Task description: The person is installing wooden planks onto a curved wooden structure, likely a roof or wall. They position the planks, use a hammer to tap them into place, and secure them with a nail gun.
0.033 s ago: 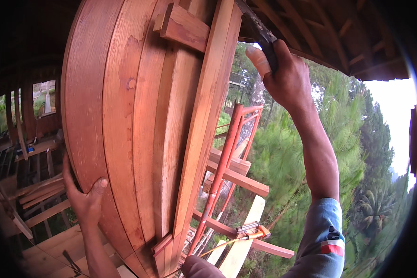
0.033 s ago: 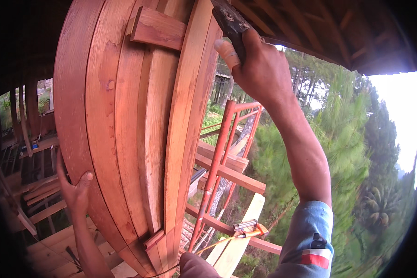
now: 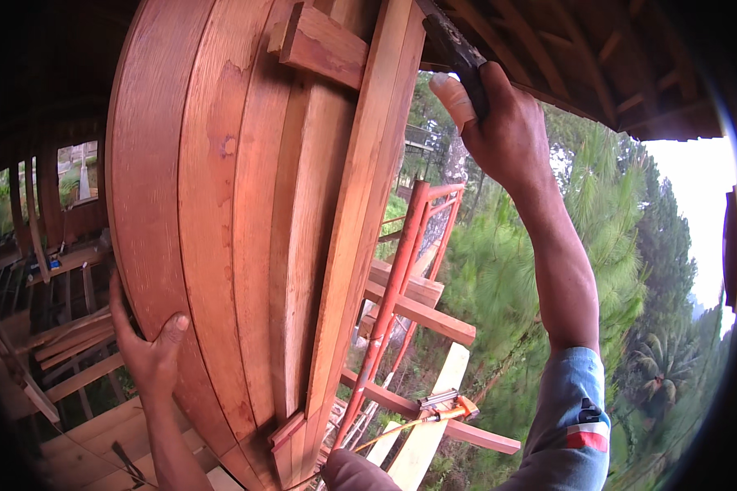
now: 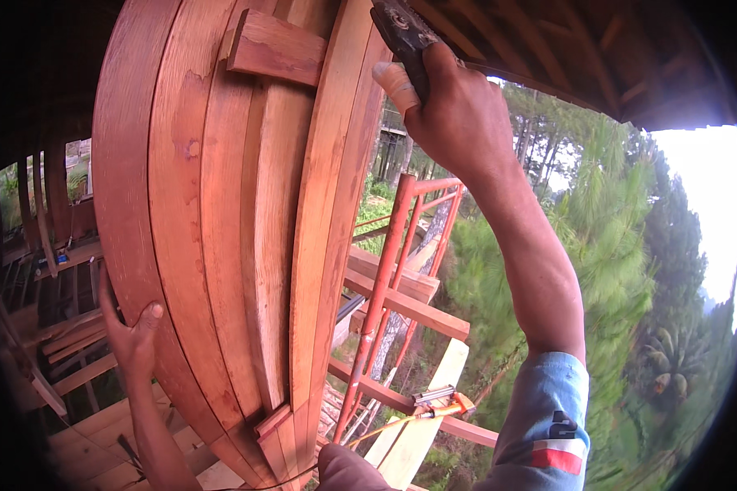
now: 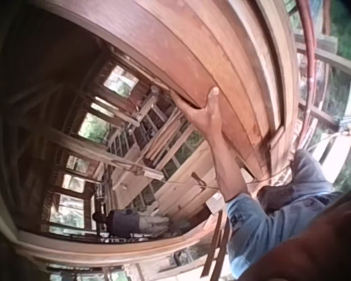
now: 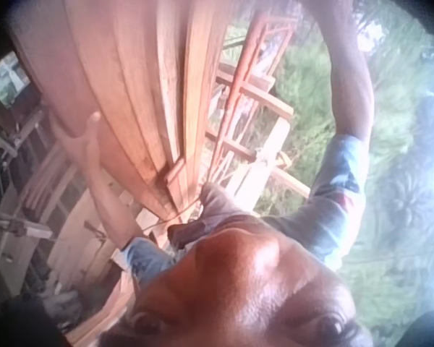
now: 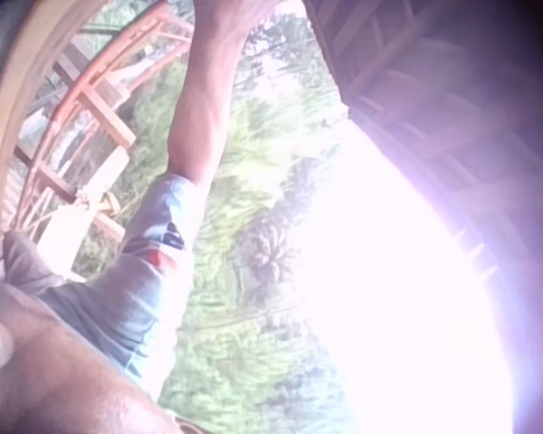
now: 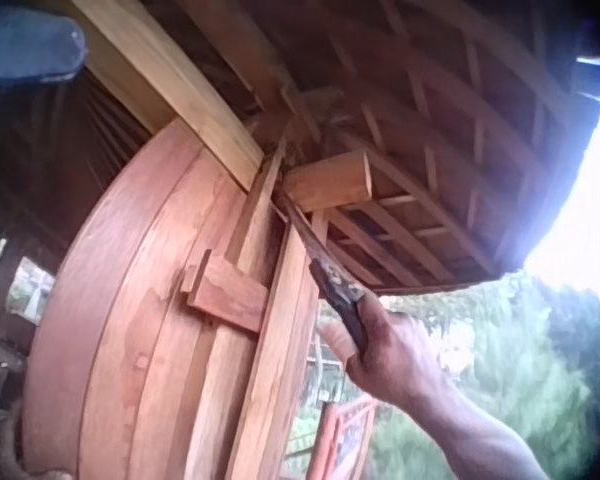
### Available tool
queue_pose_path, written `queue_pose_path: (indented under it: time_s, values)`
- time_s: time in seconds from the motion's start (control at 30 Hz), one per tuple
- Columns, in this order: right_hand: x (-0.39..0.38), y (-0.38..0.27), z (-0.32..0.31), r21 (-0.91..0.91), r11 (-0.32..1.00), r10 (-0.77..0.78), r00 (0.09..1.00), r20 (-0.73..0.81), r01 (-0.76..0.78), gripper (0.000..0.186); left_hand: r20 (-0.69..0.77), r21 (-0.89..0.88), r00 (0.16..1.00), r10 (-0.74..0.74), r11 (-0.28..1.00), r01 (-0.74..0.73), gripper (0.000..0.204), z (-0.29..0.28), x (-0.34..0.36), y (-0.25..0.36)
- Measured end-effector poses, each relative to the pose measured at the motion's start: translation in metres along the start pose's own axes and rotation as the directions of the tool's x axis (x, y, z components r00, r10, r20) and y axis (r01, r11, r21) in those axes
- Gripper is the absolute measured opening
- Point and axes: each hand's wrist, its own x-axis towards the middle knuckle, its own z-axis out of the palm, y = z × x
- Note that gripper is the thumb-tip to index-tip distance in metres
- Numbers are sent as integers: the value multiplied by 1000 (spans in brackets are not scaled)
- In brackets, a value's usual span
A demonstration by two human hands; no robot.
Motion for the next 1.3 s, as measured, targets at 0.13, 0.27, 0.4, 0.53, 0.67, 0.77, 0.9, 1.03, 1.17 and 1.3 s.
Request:
queue_pose_path:
  time_s: [0.13, 0.27, 0.4, 0.53, 0.67, 0.77, 0.9, 1.03, 1.17, 1.3]
  values:
    - [-13, 10, -9, 116, 989, 85, 994, 66, -93, 52, 15, 40, 1000, 21, 999, -22, 114, -4, 2, -3]
    - [2, 7, 4, 27, 999, 17, 1000, 0, -17, 51, -5, 58, 1000, 23, 998, -23, 115, 0, -1, -5]
    - [-13, 8, -1, 39, 999, 37, 999, 26, -38, 50, -2, 42, 1000, 28, 999, -28, 116, -2, 1, -5]
    - [6, -2, 8, -37, 999, 0, 1000, 14, 0, 41, 9, 49, 1000, 18, 999, -18, 115, 0, 0, -5]
    - [-9, 1, -9, 49, 998, 28, 999, 45, -30, 45, -13, 37, 1000, 7, 999, -7, 116, -6, 1, -1]
    - [-2, 13, 1, -30, 997, -73, 997, -6, 73, 47, 7, 75, 1000, 20, 997, -20, 117, -3, -1, -8]
    - [10, 7, -5, -52, 998, -20, 1000, 20, 21, 48, 27, -8, 1000, 7, 1000, -6, 116, 1, 2, -1]
    - [-11, 14, -5, -18, 1000, -21, 1000, 19, 21, 50, 7, 32, 999, 34, 999, -34, 117, -4, 1, -5]
    - [9, 13, 5, -19, 1000, -26, 1000, -18, 25, 52, 4, 4, 1000, 4, 1000, -4, 117, 0, -1, -2]
    - [15, 9, -4, 72, 995, 74, 997, 24, -75, 55, 13, 75, 1000, 1, 997, -2, 116, -5, 0, -2]
